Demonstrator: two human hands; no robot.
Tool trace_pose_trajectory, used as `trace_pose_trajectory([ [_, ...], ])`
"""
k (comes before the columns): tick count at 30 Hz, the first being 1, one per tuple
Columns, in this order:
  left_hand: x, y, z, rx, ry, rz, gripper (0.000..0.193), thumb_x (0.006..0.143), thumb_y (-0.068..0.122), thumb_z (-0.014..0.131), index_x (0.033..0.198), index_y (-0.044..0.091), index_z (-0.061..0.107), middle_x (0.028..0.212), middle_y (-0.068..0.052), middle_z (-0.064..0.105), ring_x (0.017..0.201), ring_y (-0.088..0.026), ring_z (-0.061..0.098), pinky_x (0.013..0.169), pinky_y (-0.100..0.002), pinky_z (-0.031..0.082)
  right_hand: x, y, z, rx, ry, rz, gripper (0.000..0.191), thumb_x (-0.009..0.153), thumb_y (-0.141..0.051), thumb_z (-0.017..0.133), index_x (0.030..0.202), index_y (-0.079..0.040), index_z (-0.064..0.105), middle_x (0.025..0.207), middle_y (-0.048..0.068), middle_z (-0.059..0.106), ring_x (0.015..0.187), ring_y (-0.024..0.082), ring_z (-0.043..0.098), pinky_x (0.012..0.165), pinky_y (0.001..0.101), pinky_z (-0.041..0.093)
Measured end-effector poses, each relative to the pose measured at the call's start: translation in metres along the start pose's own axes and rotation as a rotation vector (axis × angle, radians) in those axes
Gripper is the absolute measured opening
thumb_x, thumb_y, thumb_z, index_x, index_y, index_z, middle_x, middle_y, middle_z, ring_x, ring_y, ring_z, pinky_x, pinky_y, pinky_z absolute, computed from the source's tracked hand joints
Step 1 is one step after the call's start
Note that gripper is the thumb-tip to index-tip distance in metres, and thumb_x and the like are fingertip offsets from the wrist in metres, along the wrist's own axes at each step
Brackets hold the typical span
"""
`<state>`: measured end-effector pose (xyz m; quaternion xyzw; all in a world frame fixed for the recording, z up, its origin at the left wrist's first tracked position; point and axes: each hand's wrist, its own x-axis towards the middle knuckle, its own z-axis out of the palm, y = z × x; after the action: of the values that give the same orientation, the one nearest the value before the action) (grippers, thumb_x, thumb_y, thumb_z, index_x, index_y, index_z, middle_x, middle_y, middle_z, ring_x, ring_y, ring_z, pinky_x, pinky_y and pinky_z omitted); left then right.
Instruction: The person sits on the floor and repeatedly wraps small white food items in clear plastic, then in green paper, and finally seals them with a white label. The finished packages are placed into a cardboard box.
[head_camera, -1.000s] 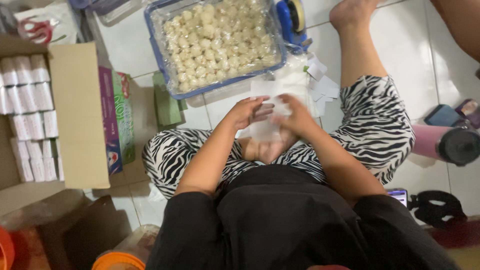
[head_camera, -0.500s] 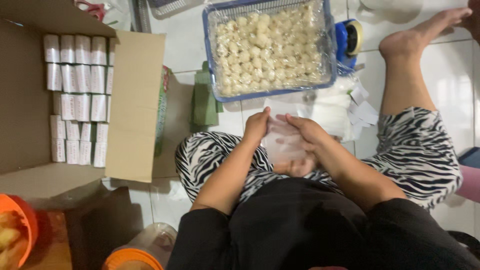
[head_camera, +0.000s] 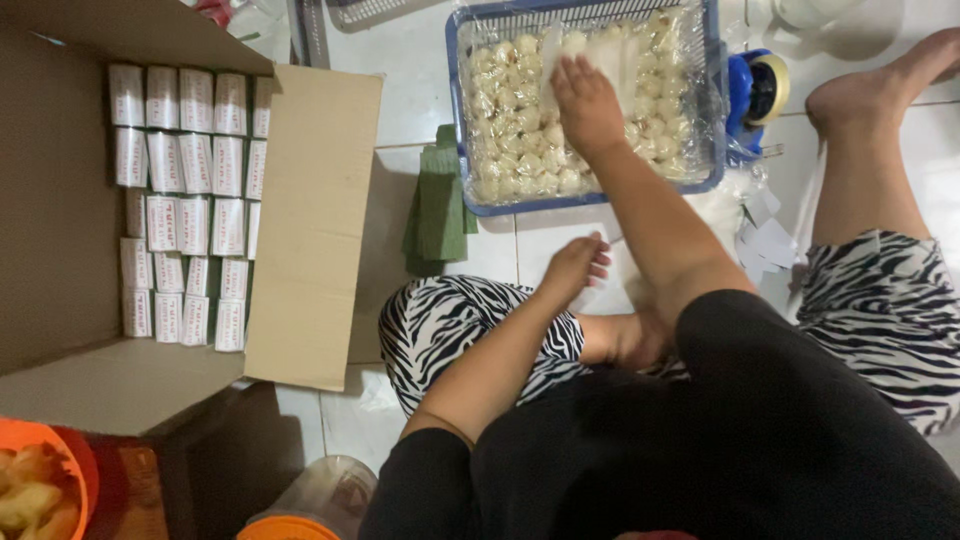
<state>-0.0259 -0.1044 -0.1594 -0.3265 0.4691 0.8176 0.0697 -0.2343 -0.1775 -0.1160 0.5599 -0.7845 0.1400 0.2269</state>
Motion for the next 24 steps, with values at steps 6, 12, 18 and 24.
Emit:
trace_pose_trajectory([
  [6,0.005,-0.012,0.007,0.268,-0.079,0.076,0.047,0.103,0.044,0.054,0.111,0.000,0.067,0.092,-0.008,0.073,0.077,-0.015,0.069,0.072,-0.030,0.056,0.005,-0.012,0.009,0.285,-0.183,0.276,0.035,0.095,-0.009,0.071,0.128,0.000,0.063,0.131,0.022,0.055,0.120,0.041,0.055,0.101,0.0460,0.050],
  [12,0.006,-0.015,0.014,0.399,-0.090,0.100,0.049,0.099,0.046,0.059,0.113,0.000,0.068,0.084,-0.007,0.073,0.074,-0.014,0.068,0.071,-0.028,0.054,0.018,-0.006,0.017,0.223,-0.497,0.427,0.037,0.096,-0.012,0.069,0.131,-0.004,0.060,0.129,0.019,0.057,0.122,0.037,0.056,0.100,0.0455,0.052],
  [18,0.005,-0.021,0.015,0.370,-0.059,0.092,0.048,0.097,0.045,0.063,0.114,0.001,0.068,0.081,-0.005,0.070,0.073,-0.013,0.065,0.069,-0.028,0.053,0.009,0.002,0.018,0.211,-0.355,0.264,0.061,0.088,-0.027,0.078,0.137,0.001,0.055,0.128,0.021,0.057,0.118,0.039,0.054,0.095,0.0496,0.047],
  [24,0.008,-0.021,0.015,0.405,-0.070,0.087,0.045,0.097,0.044,0.063,0.114,0.002,0.069,0.082,-0.005,0.071,0.074,-0.013,0.066,0.069,-0.029,0.053,0.019,0.009,0.013,0.192,-0.432,0.240,0.074,0.075,-0.041,0.083,0.127,0.005,0.057,0.126,0.026,0.057,0.118,0.047,0.051,0.093,0.0594,0.049],
])
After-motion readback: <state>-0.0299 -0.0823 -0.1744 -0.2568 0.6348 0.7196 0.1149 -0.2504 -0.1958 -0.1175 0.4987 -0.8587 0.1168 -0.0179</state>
